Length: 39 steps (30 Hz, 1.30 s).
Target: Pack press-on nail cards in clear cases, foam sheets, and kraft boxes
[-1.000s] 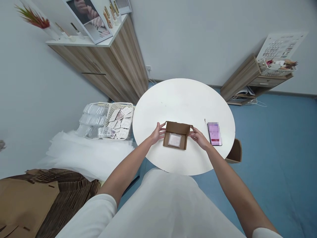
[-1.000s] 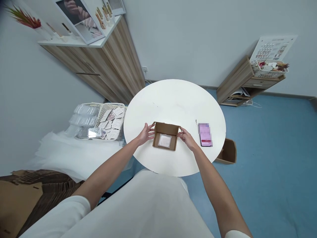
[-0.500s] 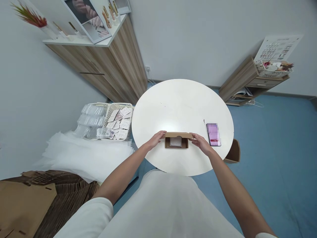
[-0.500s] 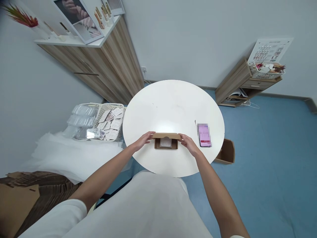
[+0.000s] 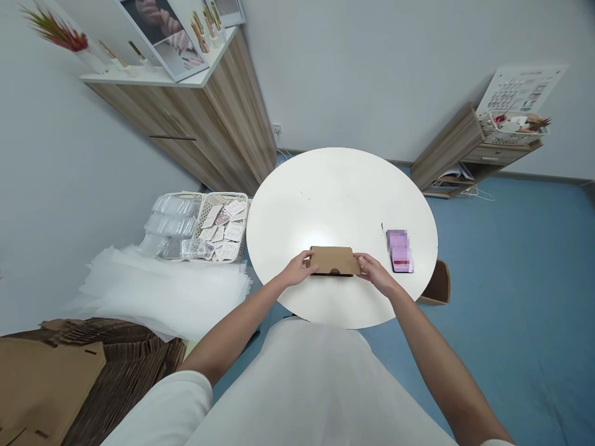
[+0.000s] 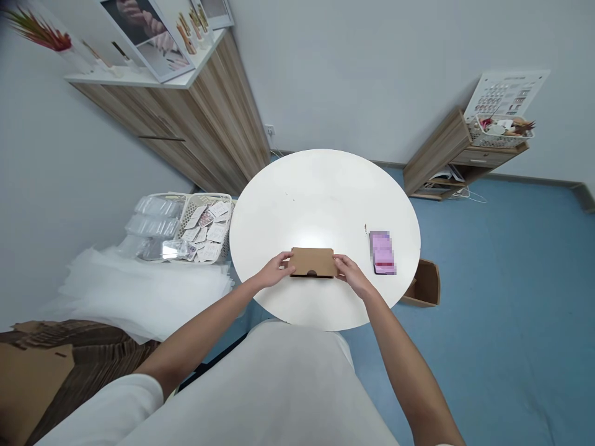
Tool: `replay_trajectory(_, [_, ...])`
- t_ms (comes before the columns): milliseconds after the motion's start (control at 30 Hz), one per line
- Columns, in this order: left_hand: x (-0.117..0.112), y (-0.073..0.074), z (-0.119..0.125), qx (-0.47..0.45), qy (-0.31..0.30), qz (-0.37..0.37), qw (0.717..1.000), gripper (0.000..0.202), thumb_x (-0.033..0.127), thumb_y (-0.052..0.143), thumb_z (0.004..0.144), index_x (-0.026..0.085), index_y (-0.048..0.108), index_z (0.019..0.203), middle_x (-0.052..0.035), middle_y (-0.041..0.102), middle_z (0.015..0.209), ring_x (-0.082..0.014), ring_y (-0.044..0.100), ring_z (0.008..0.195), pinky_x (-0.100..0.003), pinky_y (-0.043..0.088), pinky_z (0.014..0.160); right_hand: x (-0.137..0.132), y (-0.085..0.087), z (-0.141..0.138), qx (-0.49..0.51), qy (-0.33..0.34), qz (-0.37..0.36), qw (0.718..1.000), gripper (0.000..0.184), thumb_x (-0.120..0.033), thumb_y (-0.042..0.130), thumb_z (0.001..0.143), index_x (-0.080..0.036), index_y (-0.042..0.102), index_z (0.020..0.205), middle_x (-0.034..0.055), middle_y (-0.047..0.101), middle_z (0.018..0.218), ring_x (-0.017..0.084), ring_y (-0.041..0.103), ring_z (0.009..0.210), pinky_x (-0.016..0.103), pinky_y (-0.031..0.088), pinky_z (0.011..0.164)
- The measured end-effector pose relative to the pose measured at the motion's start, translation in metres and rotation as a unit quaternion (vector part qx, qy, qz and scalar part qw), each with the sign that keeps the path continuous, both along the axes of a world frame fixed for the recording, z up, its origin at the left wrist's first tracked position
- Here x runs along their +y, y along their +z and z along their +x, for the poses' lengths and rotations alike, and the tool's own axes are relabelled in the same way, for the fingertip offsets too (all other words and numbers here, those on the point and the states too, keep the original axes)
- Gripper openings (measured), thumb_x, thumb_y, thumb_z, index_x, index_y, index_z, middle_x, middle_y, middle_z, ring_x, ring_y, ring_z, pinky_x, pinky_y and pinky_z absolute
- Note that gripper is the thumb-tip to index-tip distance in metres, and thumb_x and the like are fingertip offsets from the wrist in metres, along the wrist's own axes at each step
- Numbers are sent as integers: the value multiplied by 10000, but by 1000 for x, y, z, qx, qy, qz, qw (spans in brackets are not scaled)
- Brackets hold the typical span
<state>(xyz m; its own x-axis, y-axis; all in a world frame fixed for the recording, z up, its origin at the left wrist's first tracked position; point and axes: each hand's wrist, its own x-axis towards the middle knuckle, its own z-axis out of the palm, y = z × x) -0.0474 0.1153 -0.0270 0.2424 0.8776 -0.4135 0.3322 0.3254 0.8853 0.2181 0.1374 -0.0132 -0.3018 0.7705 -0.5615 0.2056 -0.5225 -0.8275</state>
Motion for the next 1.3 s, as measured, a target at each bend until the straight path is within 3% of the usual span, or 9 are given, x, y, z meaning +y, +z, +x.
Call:
replay_trajectory(133, [-18,-8,4,99,-40,59,993,571,393,584,702,242,406,1223,-80,466,1221,-240,503,1016,-338,421,807,-12,-17,-2,-103,24,48,993,423,-385,557,716,-270,490,1118,62,487,1186,166,589,853,319,477,750])
replay_trajectory(300, [-31,-23,12,189,9,53,980,710,353,611,664,202,299,1284,-118,385,1289,-271,398,1149,-364,358,881,-28,-45,-8,-260,-5,81,962,595,-377,565,672,-242,379,1221,57,514,1044,144,602,739,292,458,695])
replay_trajectory(400, [-32,-32,16,213,27,7,977,730,346,627,637,190,297,1269,-124,442,1240,-272,420,1131,-358,350,869,-34,-58,-11,-274,-24,69,959,601,-393,555,660,-237,375,1212,38,527,980,153,592,778,271,452,666])
replay_trajectory(567, [-29,-42,21,226,10,-15,974,570,330,601,645,204,406,1166,-95,533,1124,-257,494,1033,-333,368,819,-37,-70,-13,-255,-39,47,965,568,-395,552,649,-228,406,1172,31,555,928,167,577,822,277,452,669])
replay_trajectory(700, [-33,-43,21,272,13,34,962,603,335,573,667,201,369,1218,-113,473,1202,-283,426,1108,-383,340,868,-42,-69,-14,-246,-39,90,964,541,-369,559,645,-218,420,1145,47,556,1014,182,546,937,313,427,794])
replay_trajectory(800, [-40,-41,21,258,19,77,963,615,311,566,675,218,354,1245,-95,428,1262,-271,378,1160,-387,313,919,-48,-66,-13,-235,-40,130,962,511,-326,566,643,-228,420,1123,55,519,1132,188,481,1067,330,378,891])
replay_trajectory(1033, [-47,-25,17,143,23,97,985,521,208,521,684,243,446,1199,-54,571,1026,-213,512,959,-329,396,838,-58,-61,-13,-210,-20,132,968,477,-254,573,632,-255,432,1087,19,578,1050,187,502,1039,368,372,895])
replay_trajectory(1200, [-32,-6,4,151,-15,91,984,394,404,493,744,233,533,1097,-27,551,857,-176,536,816,-286,418,735,-41,-38,-12,-129,-33,89,987,489,-330,560,678,-208,453,1139,51,599,1018,174,559,929,325,418,809])
replay_trajectory(1300, [-14,7,-1,163,-66,88,981,469,509,520,700,203,550,1053,-32,528,839,-162,526,730,-265,416,654,-19,-20,-12,-170,-34,65,983,466,-415,552,688,-207,514,1104,55,616,957,182,561,884,309,425,754])
